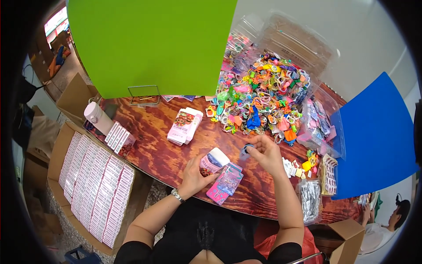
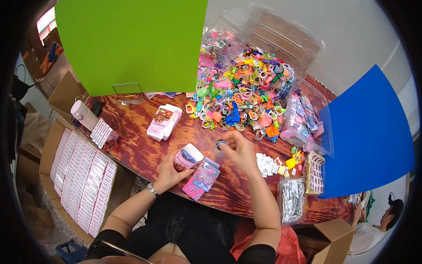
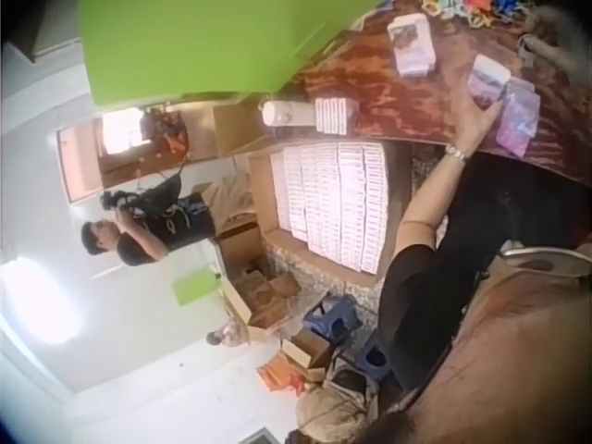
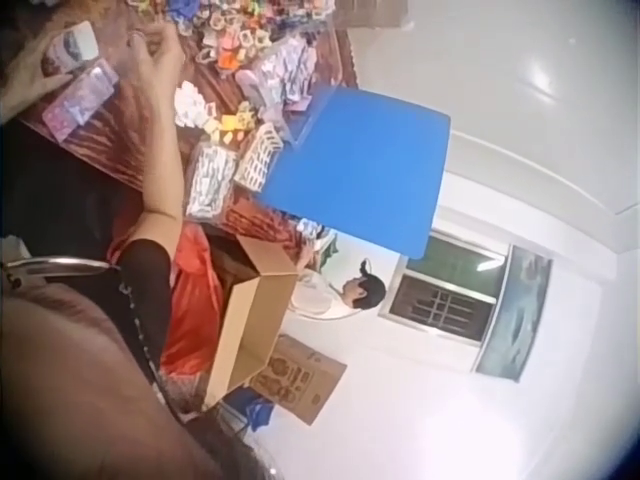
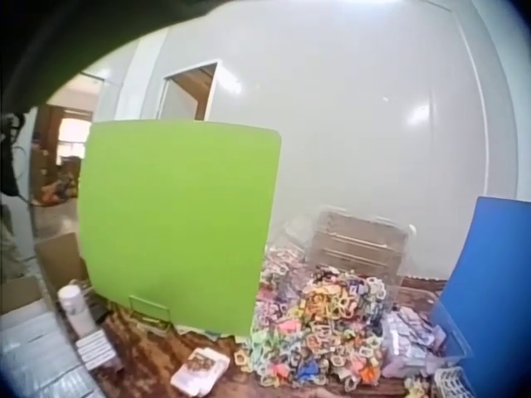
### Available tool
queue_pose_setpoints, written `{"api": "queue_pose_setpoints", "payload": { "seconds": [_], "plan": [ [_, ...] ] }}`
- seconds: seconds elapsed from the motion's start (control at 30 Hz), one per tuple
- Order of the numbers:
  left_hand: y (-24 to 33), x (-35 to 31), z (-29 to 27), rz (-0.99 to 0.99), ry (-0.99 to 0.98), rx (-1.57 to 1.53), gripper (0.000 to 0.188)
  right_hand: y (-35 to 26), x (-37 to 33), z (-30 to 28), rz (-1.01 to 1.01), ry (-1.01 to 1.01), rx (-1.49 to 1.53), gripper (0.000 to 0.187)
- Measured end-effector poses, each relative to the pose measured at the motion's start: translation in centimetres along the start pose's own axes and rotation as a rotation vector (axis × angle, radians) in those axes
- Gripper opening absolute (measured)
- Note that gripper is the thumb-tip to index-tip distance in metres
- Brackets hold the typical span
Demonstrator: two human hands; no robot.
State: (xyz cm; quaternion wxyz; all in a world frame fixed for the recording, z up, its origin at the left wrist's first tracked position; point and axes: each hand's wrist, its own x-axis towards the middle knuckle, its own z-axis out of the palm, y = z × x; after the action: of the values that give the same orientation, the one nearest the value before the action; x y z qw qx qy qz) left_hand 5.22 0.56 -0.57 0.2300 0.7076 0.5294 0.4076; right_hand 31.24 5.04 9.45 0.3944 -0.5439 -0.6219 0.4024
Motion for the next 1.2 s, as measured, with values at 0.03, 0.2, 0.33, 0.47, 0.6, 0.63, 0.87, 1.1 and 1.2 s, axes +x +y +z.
{"api": "queue_pose_setpoints", "payload": {
  "seconds": [0.03, 0.2, 0.33, 0.47, 0.6, 0.63, 0.87, 1.1, 1.2],
  "plan": [
    [0.0, 0.0, 0.1, -0.026, -0.015, -0.018, 0.079, -1.2, -0.1, 0.9, -0.006, -0.005, 0.005, 0.017],
    [0.4, 0.0, 0.1, -0.025, -0.028, -0.034, 0.077, -1.8, -0.4, 5.4, -0.048, -0.044, 0.053, 0.016],
    [0.6, -0.3, 0.0, 0.025, 0.005, -0.054, 0.074, -1.9, -0.8, 7.4, -0.07, -0.041, -0.027, 0.017],
    [0.7, 0.0, 0.1, -0.01, -0.027, -0.052, 0.075, -1.1, -0.8, 8.3, -0.211, 0.043, -0.165, 0.016],
    [0.6, 0.0, -0.7, -0.046, -0.01, -0.072, 0.076, -1.4, -1.1, 8.5, -0.368, 0.122, -0.237, 0.016],
    [0.6, 0.1, -0.3, -0.038, -0.02, -0.082, 0.076, -2.0, -1.3, 8.2, -0.327, 0.131, -0.166, 0.017],
    [1.1, 0.0, 0.4, 0.021, -0.009, -0.039, 0.08, -0.6, -1.7, 8.0, -0.381, 0.113, -0.219, 0.015],
    [0.8, 0.0, 0.8, 0.062, 0.0, 0.009, 0.085, -1.0, -3.1, 6.0, -0.529, -0.043, -0.404, 0.022],
    [0.9, -0.2, -0.2, -0.059, -0.042, -0.089, 0.085, 0.8, -3.1, 2.1, -0.302, -0.035, -0.307, 0.026]
  ]
}}
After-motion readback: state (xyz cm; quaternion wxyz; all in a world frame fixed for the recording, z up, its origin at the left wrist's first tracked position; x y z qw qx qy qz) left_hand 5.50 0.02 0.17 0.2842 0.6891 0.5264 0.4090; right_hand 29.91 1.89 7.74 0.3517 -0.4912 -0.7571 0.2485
